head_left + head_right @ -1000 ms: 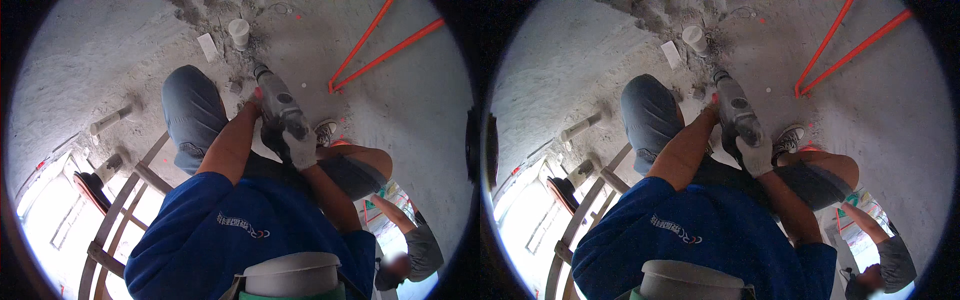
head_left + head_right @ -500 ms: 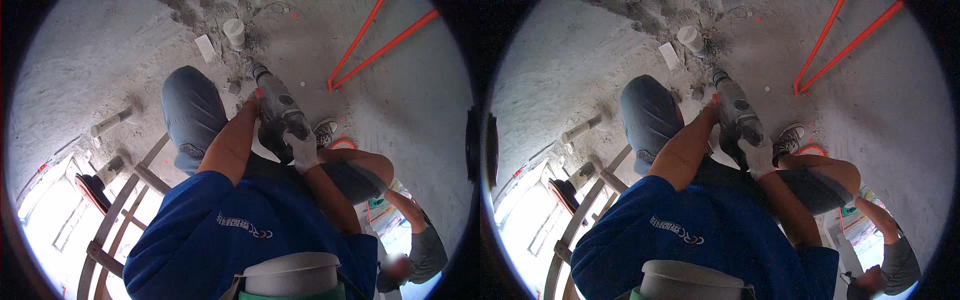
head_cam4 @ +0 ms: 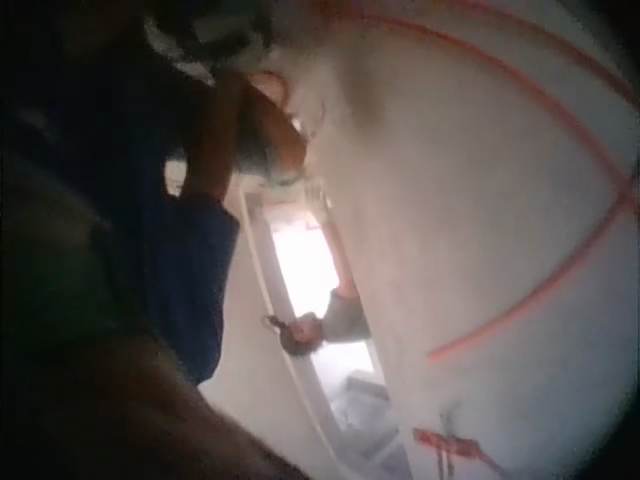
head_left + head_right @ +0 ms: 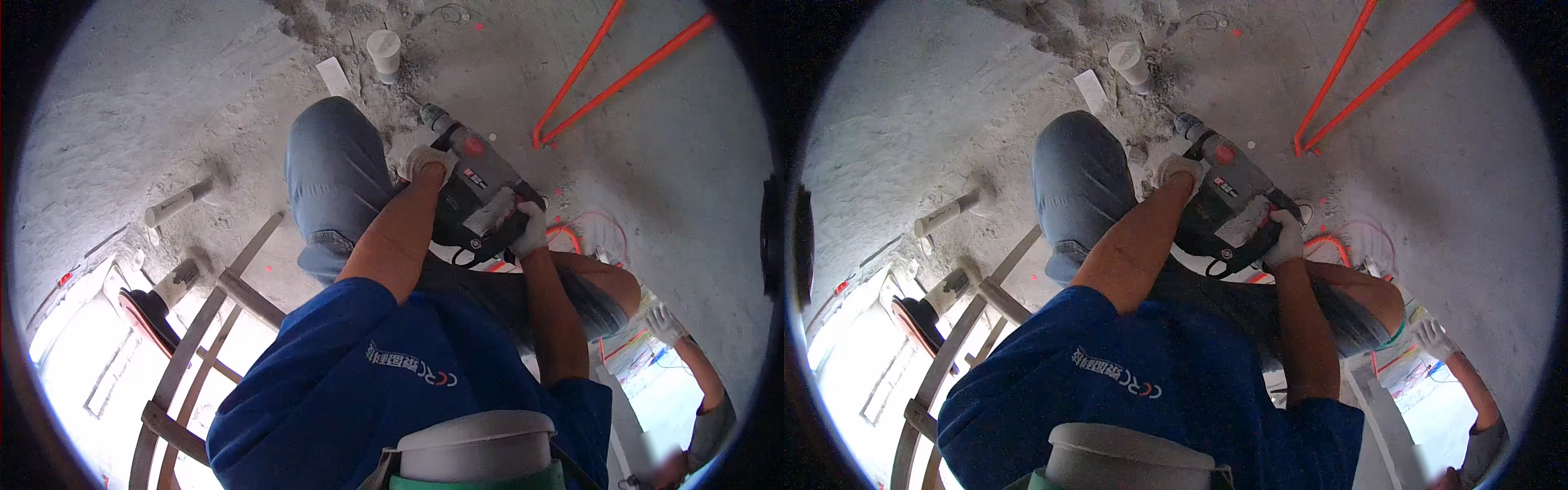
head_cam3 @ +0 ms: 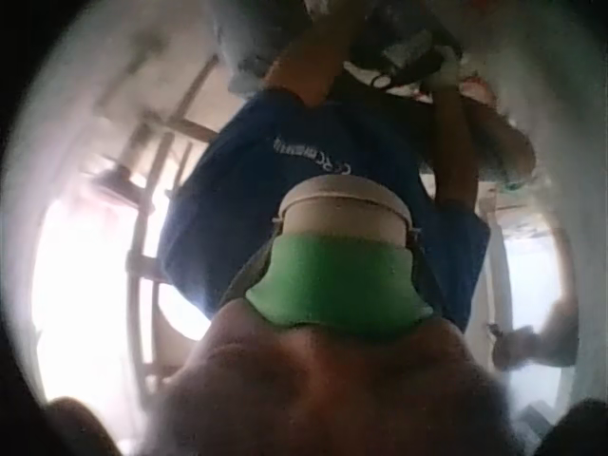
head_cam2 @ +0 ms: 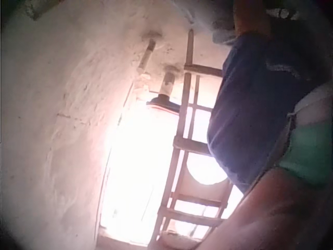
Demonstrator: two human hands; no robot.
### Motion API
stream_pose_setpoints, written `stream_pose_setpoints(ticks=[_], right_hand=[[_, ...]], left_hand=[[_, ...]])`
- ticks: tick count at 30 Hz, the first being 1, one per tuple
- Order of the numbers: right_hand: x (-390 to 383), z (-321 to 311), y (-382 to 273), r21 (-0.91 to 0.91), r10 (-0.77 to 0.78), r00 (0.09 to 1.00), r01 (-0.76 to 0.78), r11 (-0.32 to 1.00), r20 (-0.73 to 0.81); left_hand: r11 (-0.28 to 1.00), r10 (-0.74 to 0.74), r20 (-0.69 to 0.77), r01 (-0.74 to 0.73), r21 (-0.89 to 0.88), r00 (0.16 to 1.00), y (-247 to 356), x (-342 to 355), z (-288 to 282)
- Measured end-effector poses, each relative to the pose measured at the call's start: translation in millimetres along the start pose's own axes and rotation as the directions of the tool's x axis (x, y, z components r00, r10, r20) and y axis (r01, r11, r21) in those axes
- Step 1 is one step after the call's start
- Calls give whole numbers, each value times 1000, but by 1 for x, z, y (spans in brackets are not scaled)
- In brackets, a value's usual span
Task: Using a rotary hammer drill to create a hole or trench in a concrete wall.
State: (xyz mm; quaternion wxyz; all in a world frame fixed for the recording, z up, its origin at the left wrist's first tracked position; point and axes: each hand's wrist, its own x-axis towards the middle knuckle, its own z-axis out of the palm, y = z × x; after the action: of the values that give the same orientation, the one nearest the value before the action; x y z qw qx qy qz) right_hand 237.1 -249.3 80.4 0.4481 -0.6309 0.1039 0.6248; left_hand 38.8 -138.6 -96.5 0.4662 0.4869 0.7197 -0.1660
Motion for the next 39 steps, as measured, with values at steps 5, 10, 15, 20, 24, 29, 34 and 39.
stream_pose_setpoints(ticks=[5,10,15,20,24,29,34,39], right_hand=[[-61,48,-35,-165,-179,973,202,965,143],[-99,101,-67,-735,-410,815,560,382,408],[-118,128,-69,-690,-428,727,671,272,538],[-122,153,-74,-776,-420,756,608,167,502],[-105,169,-75,-830,-436,720,542,-133,540],[-89,170,-84,-874,-326,823,486,-21,465],[-64,128,-65,-681,-405,736,668,302,543],[-33,49,-39,-179,-120,989,135,975,92]], left_hand=[[703,42,141,71,-708,989,1,-18,-1],[-189,535,284,440,-878,796,15,-45,-7],[-375,512,215,442,-815,831,32,-66,-13],[-430,600,73,398,-810,797,30,-56,-13],[-470,752,-39,493,-732,658,26,-23,5],[-344,735,15,393,-853,677,26,23,25],[-259,461,222,369,-892,859,12,6,-1],[857,-18,121,78,-509,992,16,-29,-44]])
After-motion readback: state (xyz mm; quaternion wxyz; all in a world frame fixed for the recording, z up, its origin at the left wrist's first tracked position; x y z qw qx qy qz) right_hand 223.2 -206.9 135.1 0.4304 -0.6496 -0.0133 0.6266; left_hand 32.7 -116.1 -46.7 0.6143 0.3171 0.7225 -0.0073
